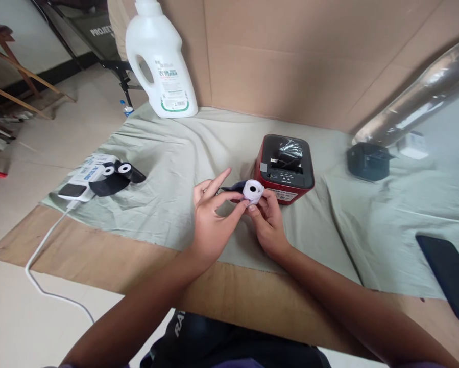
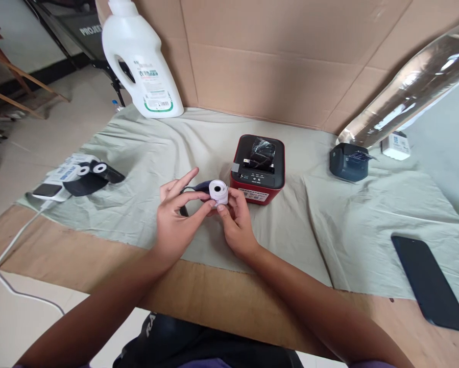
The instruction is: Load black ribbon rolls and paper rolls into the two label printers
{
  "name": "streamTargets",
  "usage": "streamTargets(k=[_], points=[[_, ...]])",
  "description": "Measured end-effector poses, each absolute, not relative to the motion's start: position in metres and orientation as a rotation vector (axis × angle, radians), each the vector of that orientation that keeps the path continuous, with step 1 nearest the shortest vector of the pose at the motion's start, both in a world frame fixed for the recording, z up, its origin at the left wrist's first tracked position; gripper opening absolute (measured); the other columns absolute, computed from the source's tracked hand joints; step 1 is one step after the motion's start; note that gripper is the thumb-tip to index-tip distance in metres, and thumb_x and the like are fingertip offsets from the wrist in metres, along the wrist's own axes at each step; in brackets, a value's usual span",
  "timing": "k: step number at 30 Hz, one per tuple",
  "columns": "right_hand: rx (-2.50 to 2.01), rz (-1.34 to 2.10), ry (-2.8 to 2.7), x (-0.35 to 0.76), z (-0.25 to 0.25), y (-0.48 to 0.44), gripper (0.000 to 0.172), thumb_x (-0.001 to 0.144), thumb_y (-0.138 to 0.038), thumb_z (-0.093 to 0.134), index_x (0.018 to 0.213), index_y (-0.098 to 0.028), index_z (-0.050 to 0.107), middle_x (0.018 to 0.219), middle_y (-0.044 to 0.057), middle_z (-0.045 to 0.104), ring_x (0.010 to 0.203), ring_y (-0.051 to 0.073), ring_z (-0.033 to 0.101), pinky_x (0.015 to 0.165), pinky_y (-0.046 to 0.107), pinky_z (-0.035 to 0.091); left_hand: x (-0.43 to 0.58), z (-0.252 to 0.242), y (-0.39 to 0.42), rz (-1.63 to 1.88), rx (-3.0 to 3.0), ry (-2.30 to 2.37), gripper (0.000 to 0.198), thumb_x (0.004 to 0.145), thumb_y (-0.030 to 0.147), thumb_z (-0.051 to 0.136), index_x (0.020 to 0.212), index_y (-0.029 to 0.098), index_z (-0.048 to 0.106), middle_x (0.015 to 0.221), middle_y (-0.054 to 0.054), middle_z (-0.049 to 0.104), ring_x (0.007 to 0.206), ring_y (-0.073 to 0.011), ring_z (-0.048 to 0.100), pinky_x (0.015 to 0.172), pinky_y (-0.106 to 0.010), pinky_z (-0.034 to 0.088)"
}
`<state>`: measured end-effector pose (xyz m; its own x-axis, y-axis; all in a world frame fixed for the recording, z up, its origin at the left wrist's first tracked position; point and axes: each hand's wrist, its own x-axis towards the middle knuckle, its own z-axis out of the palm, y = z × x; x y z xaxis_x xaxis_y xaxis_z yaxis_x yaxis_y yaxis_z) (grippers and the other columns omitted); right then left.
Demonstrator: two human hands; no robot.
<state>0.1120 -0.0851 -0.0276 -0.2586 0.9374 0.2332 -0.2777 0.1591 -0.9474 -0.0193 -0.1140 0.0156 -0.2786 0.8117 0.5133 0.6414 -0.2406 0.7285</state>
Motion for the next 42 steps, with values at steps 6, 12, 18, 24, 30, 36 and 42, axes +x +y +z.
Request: streamTargets(k=[6, 12, 18, 24, 30, 36, 42], points=[[-0.761, 1.303, -1.349, 0.1116, -0.0269, -0.0844, 0.024, 0.093, -0.037, 0.062, 0.114, -0.03, 0.051, 0.109, 0.002, 0.066, 0.104, 0.018, 0.064, 0.092, 0.039, 0.056, -0.0226, 0.0145, -0.1127, 1.528, 1.74, 1.739, 0.003, 0.083, 0.025, 0.074, 0.08, 0.025, 0.075, 0.144, -0.002, 0.058, 0.118, -0.0244, 0.051, 0.106, -0.047, 0.045], [-0.78, 1.299, -1.371, 0.1115, -0.0274, -0.0849, 0.026, 0.093, -0.039, 0.062, 0.114, -0.029, 0.05, 0.115, 0.004, 0.066, 0.11, 0.02, 0.063, 0.094, 0.04, 0.055, -0.0237, 0.0172, -0.1126, 1.466, 1.786, 1.729, 0.006, 0.083, 0.025, 0.074, 0.077, 0.025, 0.073, 0.149, -0.001, 0.053, 0.123, -0.0253, 0.049, 0.108, -0.048, 0.043], [-0.796, 1.349, -1.31, 0.111, -0.0257, -0.0872, 0.026, 0.093, -0.039, 0.062, 0.116, -0.031, 0.051, 0.118, 0.003, 0.065, 0.113, 0.019, 0.062, 0.096, 0.041, 0.054, -0.0213, 0.0183, -0.1146, 1.489, 1.808, 1.837, 0.003, 0.082, 0.027, 0.075, 0.08, 0.026, 0.073, 0.149, -0.001, 0.053, 0.126, -0.0268, 0.047, 0.109, -0.049, 0.042], [-0.799, 1.342, -1.313, 0.1106, -0.0261, -0.0866, 0.026, 0.093, -0.037, 0.063, 0.115, -0.03, 0.051, 0.115, 0.003, 0.066, 0.109, 0.02, 0.064, 0.094, 0.04, 0.055, -0.0217, 0.0178, -0.115, 1.494, 1.824, 1.865, 0.003, 0.082, 0.028, 0.076, 0.084, 0.026, 0.075, 0.148, 0.0, 0.053, 0.123, -0.0266, 0.047, 0.107, -0.048, 0.043], [-0.792, 1.314, -1.319, 0.1099, -0.0251, -0.0869, 0.024, 0.093, -0.036, 0.063, 0.115, -0.032, 0.053, 0.115, 0.003, 0.066, 0.109, 0.02, 0.063, 0.094, 0.041, 0.055, -0.0229, 0.0167, -0.1149, 1.486, 1.793, 1.836, 0.004, 0.083, 0.027, 0.074, 0.08, 0.027, 0.075, 0.148, 0.001, 0.054, 0.122, -0.0259, 0.046, 0.106, -0.047, 0.044], [-0.81, 1.313, -1.34, 0.1105, -0.0253, -0.0874, 0.025, 0.093, -0.038, 0.062, 0.114, -0.031, 0.053, 0.114, 0.003, 0.065, 0.109, 0.021, 0.063, 0.095, 0.041, 0.054, -0.0234, 0.0143, -0.1135, 1.466, 1.793, 1.798, 0.006, 0.084, 0.025, 0.073, 0.078, 0.026, 0.073, 0.151, 0.0, 0.051, 0.124, -0.0259, 0.047, 0.107, -0.049, 0.043], [-0.796, 1.336, -1.308, 0.1103, -0.0263, -0.0867, 0.024, 0.093, -0.037, 0.063, 0.114, -0.031, 0.053, 0.114, 0.002, 0.066, 0.108, 0.019, 0.063, 0.093, 0.039, 0.055, -0.0232, 0.0163, -0.1137, 1.44, 1.814, 1.76, 0.006, 0.086, 0.025, 0.068, 0.081, 0.023, 0.07, 0.153, -0.004, 0.048, 0.127, -0.0259, 0.051, 0.108, -0.046, 0.044]])
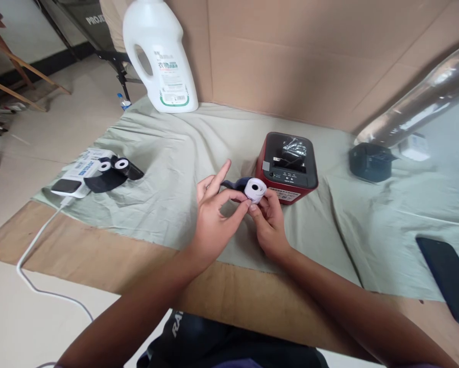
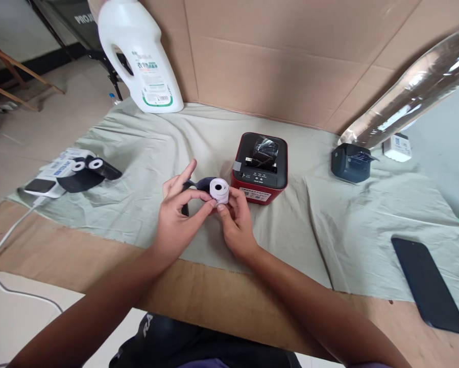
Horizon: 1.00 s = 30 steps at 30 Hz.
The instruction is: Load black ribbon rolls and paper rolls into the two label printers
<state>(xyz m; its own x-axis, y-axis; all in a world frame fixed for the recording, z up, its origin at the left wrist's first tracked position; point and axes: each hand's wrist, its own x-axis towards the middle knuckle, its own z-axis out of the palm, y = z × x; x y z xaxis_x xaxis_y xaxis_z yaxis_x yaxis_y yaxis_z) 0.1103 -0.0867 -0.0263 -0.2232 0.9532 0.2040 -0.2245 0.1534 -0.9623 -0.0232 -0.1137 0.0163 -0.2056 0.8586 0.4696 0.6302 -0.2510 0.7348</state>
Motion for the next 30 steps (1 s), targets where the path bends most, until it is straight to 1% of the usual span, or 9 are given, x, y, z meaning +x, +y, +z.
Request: streamTargets(k=[2, 4, 7, 9, 15, 20, 23, 25, 30], points=[[-0.805, 1.338, -1.287, 0.11, -0.027, -0.085, 0.024, 0.093, -0.038, 0.062, 0.114, -0.032, 0.053, 0.115, 0.002, 0.065, 0.106, 0.019, 0.063, 0.089, 0.039, 0.057, -0.026, 0.017, -0.113, 1.48, 1.772, 1.712, 0.005, 0.088, 0.025, 0.066, 0.089, 0.022, 0.069, 0.148, -0.008, 0.054, 0.125, -0.025, 0.057, 0.107, -0.043, 0.046], [-0.81, 1.323, -1.269, 0.111, -0.028, -0.083, 0.025, 0.094, -0.039, 0.06, 0.115, -0.031, 0.052, 0.115, 0.003, 0.065, 0.105, 0.02, 0.063, 0.084, 0.039, 0.059, -0.03, 0.019, -0.112, 1.52, 1.684, 1.662, 0.014, 0.09, 0.025, 0.062, 0.102, 0.021, 0.067, 0.133, -0.01, 0.065, 0.118, -0.0228, 0.063, 0.102, -0.039, 0.05], [-0.816, 1.296, -1.247, 0.111, -0.03, -0.081, 0.028, 0.094, -0.04, 0.06, 0.119, -0.03, 0.052, 0.116, 0.005, 0.063, 0.104, 0.021, 0.063, 0.08, 0.039, 0.06, -0.038, 0.023, -0.111, 1.497, 1.552, 1.65, 0.027, 0.09, 0.026, 0.06, 0.117, 0.022, 0.063, 0.105, -0.005, 0.075, 0.102, -0.0194, 0.07, 0.092, -0.032, 0.055], [-0.833, 1.276, -1.241, 0.11, -0.031, -0.081, 0.028, 0.094, -0.039, 0.06, 0.119, -0.03, 0.053, 0.117, 0.006, 0.062, 0.102, 0.021, 0.062, 0.079, 0.039, 0.061, -0.044, 0.025, -0.11, 1.433, 1.524, 1.67, 0.027, 0.089, 0.027, 0.061, 0.115, 0.023, 0.065, 0.095, -0.002, 0.075, 0.093, -0.0184, 0.072, 0.087, -0.029, 0.055], [-0.875, 1.199, -1.269, 0.109, -0.031, -0.082, 0.026, 0.094, -0.036, 0.06, 0.118, -0.027, 0.056, 0.117, 0.006, 0.063, 0.099, 0.02, 0.062, 0.078, 0.037, 0.06, -0.055, 0.03, -0.109, 1.288, 1.497, 1.608, 0.019, 0.086, 0.03, 0.065, 0.102, 0.023, 0.072, 0.096, -0.003, 0.076, 0.09, -0.0196, 0.072, 0.077, -0.027, 0.056], [-0.934, 1.15, -1.309, 0.109, -0.032, -0.082, 0.027, 0.093, -0.038, 0.062, 0.117, -0.025, 0.056, 0.114, 0.006, 0.066, 0.092, 0.018, 0.064, 0.078, 0.036, 0.059, -0.061, 0.032, -0.109, 1.2, 1.454, 1.504, 0.03, 0.082, 0.033, 0.069, 0.11, 0.021, 0.071, 0.088, -0.003, 0.076, 0.085, -0.0197, 0.072, 0.075, -0.028, 0.056], [-0.946, 1.126, -1.329, 0.109, -0.034, -0.082, 0.03, 0.091, -0.037, 0.065, 0.117, -0.025, 0.058, 0.117, 0.007, 0.067, 0.101, 0.02, 0.065, 0.086, 0.037, 0.057, -0.064, 0.033, -0.108, 1.163, 1.412, 1.424, 0.036, 0.08, 0.033, 0.071, 0.114, 0.02, 0.068, 0.085, -0.003, 0.074, 0.083, -0.0192, 0.071, 0.074, -0.028, 0.056], [-0.937, 1.122, -1.337, 0.11, -0.035, -0.082, 0.031, 0.089, -0.036, 0.067, 0.117, -0.026, 0.059, 0.118, 0.006, 0.067, 0.106, 0.02, 0.064, 0.092, 0.038, 0.055, -0.065, 0.033, -0.107, 1.13, 1.361, 1.365, 0.039, 0.079, 0.033, 0.073, 0.115, 0.02, 0.067, 0.085, -0.003, 0.073, 0.08, -0.0186, 0.071, 0.07, -0.027, 0.056], [-0.844, 1.14, -1.373, 0.111, -0.036, -0.081, 0.027, 0.089, -0.031, 0.068, 0.115, -0.027, 0.062, 0.111, 0.004, 0.068, 0.106, 0.019, 0.065, 0.098, 0.038, 0.052, -0.065, 0.034, -0.105, 1.092, 1.146, 1.213, 0.047, 0.074, 0.031, 0.075, 0.119, 0.021, 0.065, 0.094, -0.004, 0.072, 0.078, -0.0176, 0.07, 0.063, -0.024, 0.054]])
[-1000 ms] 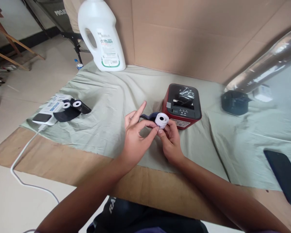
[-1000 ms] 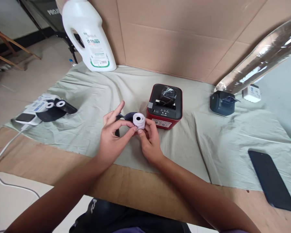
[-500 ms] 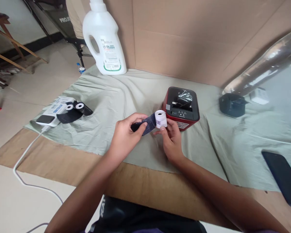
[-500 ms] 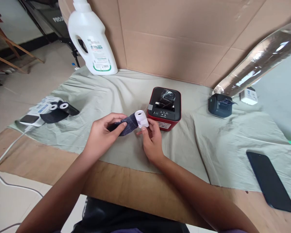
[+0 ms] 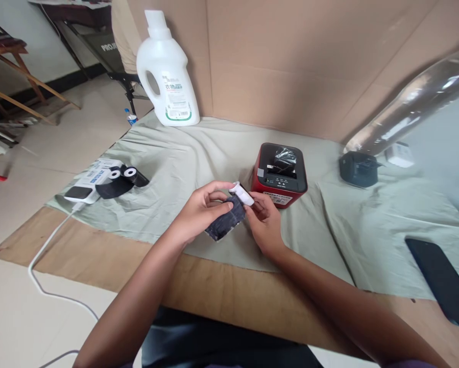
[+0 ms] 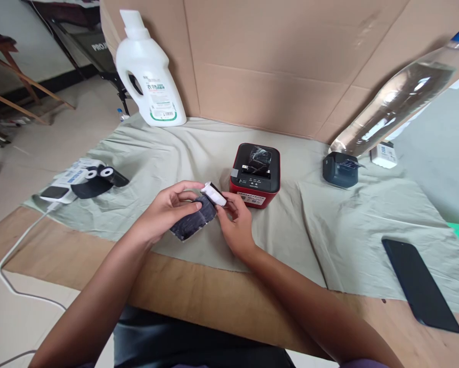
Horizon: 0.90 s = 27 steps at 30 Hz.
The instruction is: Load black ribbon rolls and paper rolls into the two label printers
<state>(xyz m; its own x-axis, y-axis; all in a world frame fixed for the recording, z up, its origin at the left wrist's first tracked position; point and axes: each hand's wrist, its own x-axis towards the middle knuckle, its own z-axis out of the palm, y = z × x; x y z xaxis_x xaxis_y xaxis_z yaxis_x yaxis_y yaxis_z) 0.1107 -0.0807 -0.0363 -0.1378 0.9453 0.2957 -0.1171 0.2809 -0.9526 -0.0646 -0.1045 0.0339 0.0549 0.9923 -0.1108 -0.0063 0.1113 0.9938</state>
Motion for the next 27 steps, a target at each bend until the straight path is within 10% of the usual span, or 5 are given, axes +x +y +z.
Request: streamTargets(k=[16, 27], points=[[-0.755, 0.625, -1.668, 0.12, -0.034, -0.076, 0.021, 0.087, -0.013, 0.06, 0.1, -0.028, 0.066, 0.109, 0.006, 0.057, 0.106, 0.022, 0.06, 0.09, 0.043, 0.053, -0.054, 0.021, -0.098, 1.132, 0.939, 1.196, 0.063, 0.067, 0.042, 0.085, 0.12, 0.02, 0.058, 0.086, -0.002, 0.071, 0.076, -0.0168, 0.067, 0.069, -0.026, 0.05], [-0.706, 0.857, -1.652, 0.118, -0.025, -0.079, 0.016, 0.09, -0.019, 0.059, 0.097, -0.027, 0.072, 0.108, 0.006, 0.059, 0.104, 0.02, 0.061, 0.094, 0.04, 0.051, -0.061, 0.025, -0.093, 1.132, 0.93, 1.189, 0.058, 0.065, 0.03, 0.082, 0.118, 0.02, 0.06, 0.074, 0.005, 0.059, 0.064, -0.0119, 0.058, 0.06, -0.023, 0.045]])
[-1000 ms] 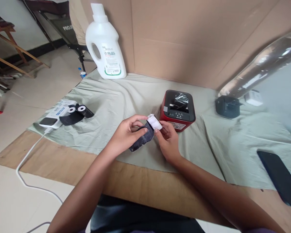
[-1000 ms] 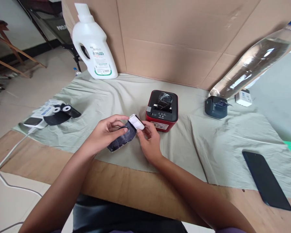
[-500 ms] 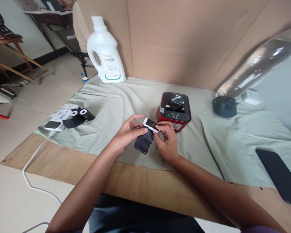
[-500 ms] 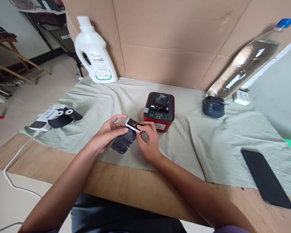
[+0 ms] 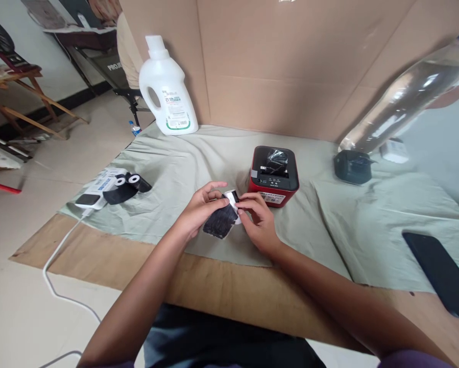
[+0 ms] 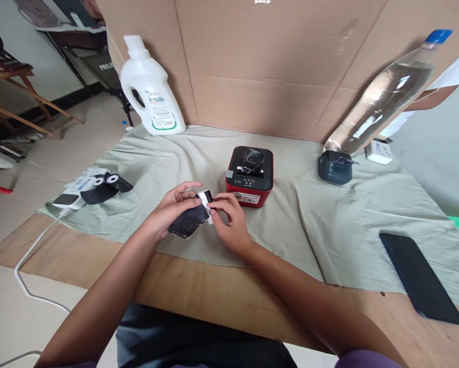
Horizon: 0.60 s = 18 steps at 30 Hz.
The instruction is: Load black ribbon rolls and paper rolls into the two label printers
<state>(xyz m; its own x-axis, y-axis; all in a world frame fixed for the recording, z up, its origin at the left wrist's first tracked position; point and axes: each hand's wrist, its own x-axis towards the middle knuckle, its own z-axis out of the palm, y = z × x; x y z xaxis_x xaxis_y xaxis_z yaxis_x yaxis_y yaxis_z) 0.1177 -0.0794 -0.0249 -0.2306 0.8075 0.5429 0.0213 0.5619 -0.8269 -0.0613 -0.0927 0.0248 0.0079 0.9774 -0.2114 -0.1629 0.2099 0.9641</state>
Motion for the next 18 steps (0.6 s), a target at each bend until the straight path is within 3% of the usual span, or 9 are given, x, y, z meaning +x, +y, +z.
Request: streamTargets(k=[11, 14, 18], points=[[-0.72, 1.035, -1.557, 0.113, -0.033, -0.076, 0.024, 0.087, -0.026, 0.064, 0.11, -0.028, 0.066, 0.113, 0.006, 0.058, 0.107, 0.019, 0.06, 0.086, 0.033, 0.056, -0.054, 0.019, -0.092, 1.218, 0.904, 1.155, 0.048, 0.068, 0.027, 0.074, 0.114, 0.019, 0.065, 0.072, 0.004, 0.054, 0.065, -0.0116, 0.054, 0.06, -0.022, 0.043], [-0.725, 1.065, -1.53, 0.114, -0.034, -0.076, 0.026, 0.085, -0.024, 0.065, 0.11, -0.027, 0.065, 0.114, 0.006, 0.059, 0.108, 0.019, 0.06, 0.087, 0.033, 0.056, -0.054, 0.014, -0.091, 1.261, 0.868, 1.044, 0.04, 0.072, 0.029, 0.065, 0.111, 0.017, 0.067, 0.077, 0.0, 0.059, 0.07, -0.0142, 0.057, 0.065, -0.025, 0.047], [-0.763, 1.078, -1.518, 0.115, -0.032, -0.078, 0.027, 0.082, -0.024, 0.066, 0.109, -0.025, 0.064, 0.116, 0.007, 0.062, 0.109, 0.02, 0.061, 0.091, 0.036, 0.055, -0.056, 0.008, -0.089, 1.266, 0.997, 0.963, 0.046, 0.067, 0.018, 0.064, 0.113, 0.018, 0.065, 0.078, 0.001, 0.059, 0.073, -0.0139, 0.058, 0.073, -0.027, 0.049]])
